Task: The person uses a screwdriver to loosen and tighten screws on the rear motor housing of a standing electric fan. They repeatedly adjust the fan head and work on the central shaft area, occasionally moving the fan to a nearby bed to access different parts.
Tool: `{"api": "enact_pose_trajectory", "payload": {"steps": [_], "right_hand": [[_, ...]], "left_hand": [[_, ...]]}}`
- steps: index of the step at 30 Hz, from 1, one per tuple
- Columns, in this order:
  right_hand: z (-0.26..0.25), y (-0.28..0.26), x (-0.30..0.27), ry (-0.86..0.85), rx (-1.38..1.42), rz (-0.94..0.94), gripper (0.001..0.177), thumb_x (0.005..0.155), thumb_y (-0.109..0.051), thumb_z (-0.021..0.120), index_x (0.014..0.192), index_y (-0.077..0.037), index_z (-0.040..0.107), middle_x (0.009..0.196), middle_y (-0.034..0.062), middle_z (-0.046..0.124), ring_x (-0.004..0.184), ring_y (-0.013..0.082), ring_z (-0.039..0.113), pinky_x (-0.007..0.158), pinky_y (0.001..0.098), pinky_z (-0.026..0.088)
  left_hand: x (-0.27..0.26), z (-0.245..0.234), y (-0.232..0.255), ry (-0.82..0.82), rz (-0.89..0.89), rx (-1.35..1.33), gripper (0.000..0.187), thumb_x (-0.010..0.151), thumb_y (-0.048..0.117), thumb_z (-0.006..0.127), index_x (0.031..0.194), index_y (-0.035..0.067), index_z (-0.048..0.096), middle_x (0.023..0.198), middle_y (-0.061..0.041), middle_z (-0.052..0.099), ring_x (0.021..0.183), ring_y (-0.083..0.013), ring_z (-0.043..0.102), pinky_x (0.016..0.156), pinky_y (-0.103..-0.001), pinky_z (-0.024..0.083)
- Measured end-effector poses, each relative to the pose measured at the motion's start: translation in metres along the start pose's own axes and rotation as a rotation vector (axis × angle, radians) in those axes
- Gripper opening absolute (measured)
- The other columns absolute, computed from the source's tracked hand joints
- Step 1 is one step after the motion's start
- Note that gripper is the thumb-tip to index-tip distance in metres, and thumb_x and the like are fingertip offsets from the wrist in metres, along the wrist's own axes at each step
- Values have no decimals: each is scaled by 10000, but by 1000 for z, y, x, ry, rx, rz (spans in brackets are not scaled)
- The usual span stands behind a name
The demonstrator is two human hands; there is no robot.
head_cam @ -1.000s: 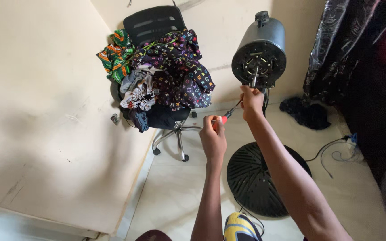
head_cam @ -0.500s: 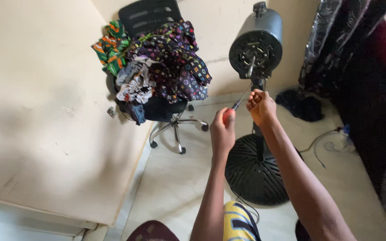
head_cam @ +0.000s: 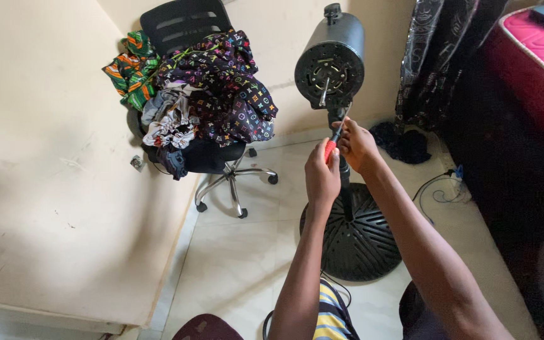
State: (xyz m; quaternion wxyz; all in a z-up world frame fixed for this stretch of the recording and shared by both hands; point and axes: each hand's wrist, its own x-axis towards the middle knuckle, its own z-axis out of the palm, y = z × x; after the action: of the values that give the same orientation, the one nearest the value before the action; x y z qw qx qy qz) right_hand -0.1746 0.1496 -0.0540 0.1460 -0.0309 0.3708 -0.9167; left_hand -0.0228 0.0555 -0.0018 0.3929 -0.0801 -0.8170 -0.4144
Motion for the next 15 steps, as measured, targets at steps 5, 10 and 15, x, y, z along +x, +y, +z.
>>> {"api": "enact_pose_trajectory", "payload": {"steps": [5,10,15], "right_hand": [[0,-8,2,-18,162,18,435,1049,-380,433,1040,-26,685,671,-61,348,602,92,385,585,289,386],[-6,-16,-2,-2,342,-5,531,1067,-529,430,881,-60,596,668,-14,357,621,159,426,746,395,542],[0,-30,-16,-54,251,-117,630,1027,-694,380,861,-115,568,697,-26,380,611,132,413,968,498,578]], "left_hand": [[-1,3,-6,-2,-13,-14,326,1026,145,592,1292,-43,600,1181,-254,688,1090,-430,668,927,-475,527],[-3,-5,-7,12,-40,-54,311,1033,159,592,1278,-31,615,1150,-226,717,1056,-389,703,913,-452,546],[-5,-16,-5,-12,-80,-92,310,1033,173,598,1274,-21,613,1108,-219,718,1003,-373,712,867,-430,561]]}}
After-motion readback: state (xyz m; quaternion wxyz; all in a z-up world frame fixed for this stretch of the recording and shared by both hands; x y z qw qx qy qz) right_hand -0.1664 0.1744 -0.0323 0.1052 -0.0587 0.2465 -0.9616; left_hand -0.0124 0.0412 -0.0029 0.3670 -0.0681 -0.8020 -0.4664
